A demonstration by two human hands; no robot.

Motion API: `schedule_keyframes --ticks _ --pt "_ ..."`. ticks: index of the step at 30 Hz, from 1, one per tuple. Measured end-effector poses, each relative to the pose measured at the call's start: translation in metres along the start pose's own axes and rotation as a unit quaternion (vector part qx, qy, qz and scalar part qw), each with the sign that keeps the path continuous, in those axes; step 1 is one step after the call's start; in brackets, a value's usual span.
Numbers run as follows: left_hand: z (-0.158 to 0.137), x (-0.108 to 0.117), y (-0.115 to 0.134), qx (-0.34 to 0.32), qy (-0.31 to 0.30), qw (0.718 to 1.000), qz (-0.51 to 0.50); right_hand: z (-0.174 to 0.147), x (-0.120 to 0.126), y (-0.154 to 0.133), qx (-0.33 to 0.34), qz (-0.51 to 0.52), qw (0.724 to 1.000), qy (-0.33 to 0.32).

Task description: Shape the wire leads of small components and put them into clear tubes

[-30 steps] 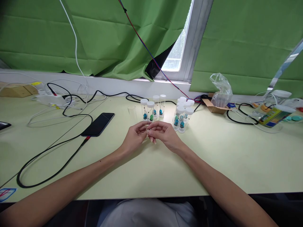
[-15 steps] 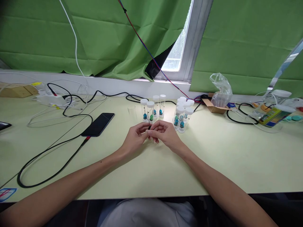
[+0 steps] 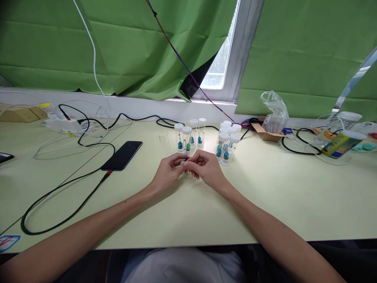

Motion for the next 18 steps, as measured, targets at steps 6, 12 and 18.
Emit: schedule_keyframes --ticks 6,12,18 --pt "0.0003 0.0013 0.0001 -0.005 0.003 1.0 -0.005 -0.0014 0.0002 -0.0025 0.02 -0.003 1.0 0.017" --pt "-0.0009 -0.0001 0.003 0.001 0.001 1.0 -0.019 -0.0012 0.0006 -0.0029 0.019 0.002 0.999 0.03" --pt "-0.0006 0.0008 0.0009 0.007 0.012 0.999 -0.029 -0.0014 0.0009 -0.0022 0.023 0.006 0.999 0.028"
Point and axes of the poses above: each hand's wrist, its own z-axis towards the middle knuckle, its own x-axis out of the back of the hand, y = z × x, the point moved 7 cm from there along z, towards the middle knuckle, and after that the axes turned 5 degrees about -z, right-handed, at the moved point
